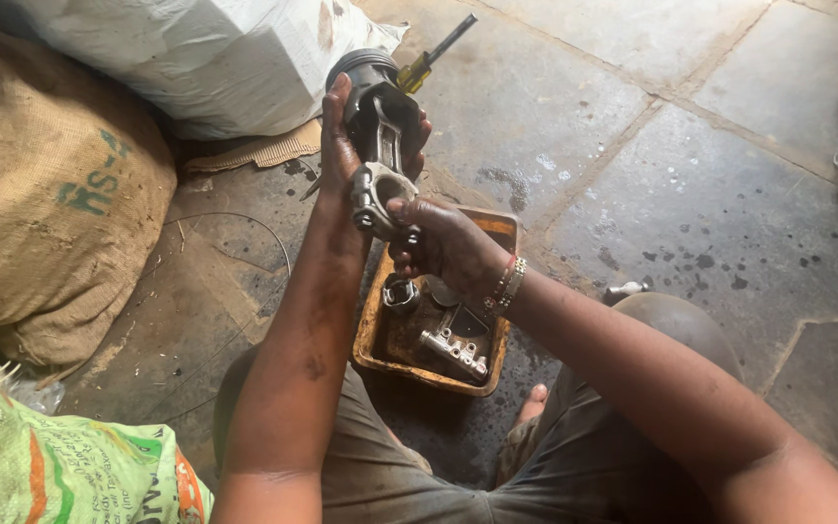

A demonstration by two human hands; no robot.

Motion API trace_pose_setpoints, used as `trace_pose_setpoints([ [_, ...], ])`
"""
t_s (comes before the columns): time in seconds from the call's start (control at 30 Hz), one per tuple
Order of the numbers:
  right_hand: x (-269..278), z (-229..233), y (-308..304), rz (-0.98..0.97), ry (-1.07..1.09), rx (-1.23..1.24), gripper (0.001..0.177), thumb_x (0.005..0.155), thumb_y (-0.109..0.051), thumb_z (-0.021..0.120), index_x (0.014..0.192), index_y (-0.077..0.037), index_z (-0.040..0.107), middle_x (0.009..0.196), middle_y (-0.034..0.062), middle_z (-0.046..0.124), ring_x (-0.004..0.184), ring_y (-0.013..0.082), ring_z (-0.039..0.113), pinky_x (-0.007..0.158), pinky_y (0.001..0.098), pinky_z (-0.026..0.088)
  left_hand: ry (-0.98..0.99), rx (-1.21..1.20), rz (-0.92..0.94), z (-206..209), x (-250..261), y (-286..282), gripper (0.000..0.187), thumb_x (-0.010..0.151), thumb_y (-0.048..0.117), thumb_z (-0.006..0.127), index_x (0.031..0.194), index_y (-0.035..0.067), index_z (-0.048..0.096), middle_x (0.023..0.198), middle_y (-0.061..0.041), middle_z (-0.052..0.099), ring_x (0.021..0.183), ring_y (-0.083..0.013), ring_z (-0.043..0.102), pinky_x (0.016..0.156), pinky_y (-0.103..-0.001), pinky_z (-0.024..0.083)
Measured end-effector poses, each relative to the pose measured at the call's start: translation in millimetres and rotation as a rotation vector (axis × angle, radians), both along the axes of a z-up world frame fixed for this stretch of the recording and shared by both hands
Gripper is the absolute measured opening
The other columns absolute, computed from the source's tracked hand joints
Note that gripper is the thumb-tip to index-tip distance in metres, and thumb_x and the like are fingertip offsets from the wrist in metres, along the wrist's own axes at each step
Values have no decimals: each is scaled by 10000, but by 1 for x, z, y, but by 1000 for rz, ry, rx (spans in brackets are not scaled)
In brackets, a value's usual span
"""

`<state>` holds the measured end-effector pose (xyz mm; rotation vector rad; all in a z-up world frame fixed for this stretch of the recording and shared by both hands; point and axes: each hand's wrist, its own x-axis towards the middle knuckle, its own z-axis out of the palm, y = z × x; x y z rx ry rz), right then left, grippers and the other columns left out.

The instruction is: The person sits on the floor and uses a screwdriver to scrape and clean a metal engine cylinder head and a piston. They work over a plastic tray containing other parts and a bottle of liquid.

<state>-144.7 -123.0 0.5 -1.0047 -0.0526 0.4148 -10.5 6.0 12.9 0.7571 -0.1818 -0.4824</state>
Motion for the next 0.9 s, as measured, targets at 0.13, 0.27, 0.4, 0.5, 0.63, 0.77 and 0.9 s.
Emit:
trace_pose_setpoints([
  [0.13, 5, -8, -2, -60, 53, 63, 301, 955, -387, 601, 1070, -109, 604, 774, -21, 620, 616, 89, 533, 596, 286, 497, -17, -149, -36, 0, 0, -5, 848, 867, 736, 565, 1225, -32, 595, 983, -189, 699, 822, -287, 754, 592, -366, 652],
  [0.27, 4, -9, -5, -119, 81, 40, 295, 951, -375, 553, 972, -94, 638, 686, -19, 566, 559, 93, 471, 546, 288, 433, -19, -134, -40, 0, 1, -12, 875, 813, 756, 567, 1228, -14, 558, 970, -183, 672, 800, -277, 762, 555, -371, 653],
  [0.4, 2, 3, -7, -230, 103, -163, 293, 889, -364, 512, 928, -99, 631, 664, 32, 600, 528, 153, 508, 522, 311, 438, -67, 3, 56, -5, -7, -23, 939, 834, 756, 587, 1324, -43, 523, 1010, -187, 674, 806, -255, 747, 580, -322, 647],
  [0.5, 4, 16, -8, -316, 205, -257, 407, 944, -466, 514, 912, -77, 629, 633, 4, 545, 510, 127, 461, 496, 296, 399, -20, 18, 68, -4, -10, -30, 943, 832, 756, 572, 1335, -39, 504, 993, -173, 663, 815, -249, 740, 583, -307, 648],
  [0.63, -2, 17, -10, -316, 220, -295, 288, 914, -366, 513, 943, -105, 631, 642, -11, 554, 496, 121, 456, 490, 300, 405, 63, -20, -31, -6, -7, -31, 930, 809, 746, 535, 1319, -30, 485, 1009, -188, 669, 828, -252, 731, 594, -316, 656],
  [0.77, -1, 13, -17, -282, 196, -199, 250, 942, -347, 503, 883, -112, 568, 602, -22, 473, 462, 111, 410, 466, 302, 390, 100, 11, -16, -10, -4, -37, 913, 819, 745, 547, 1306, -26, 518, 999, -173, 668, 808, -237, 729, 581, -306, 648],
  [0.9, 6, 1, -29, -264, 229, -247, 261, 911, -303, 472, 885, -87, 617, 607, 6, 564, 444, 115, 446, 437, 284, 372, -65, 57, 21, -17, -5, -48, 932, 810, 753, 569, 1270, -56, 536, 972, -179, 660, 780, -236, 727, 572, -326, 661],
])
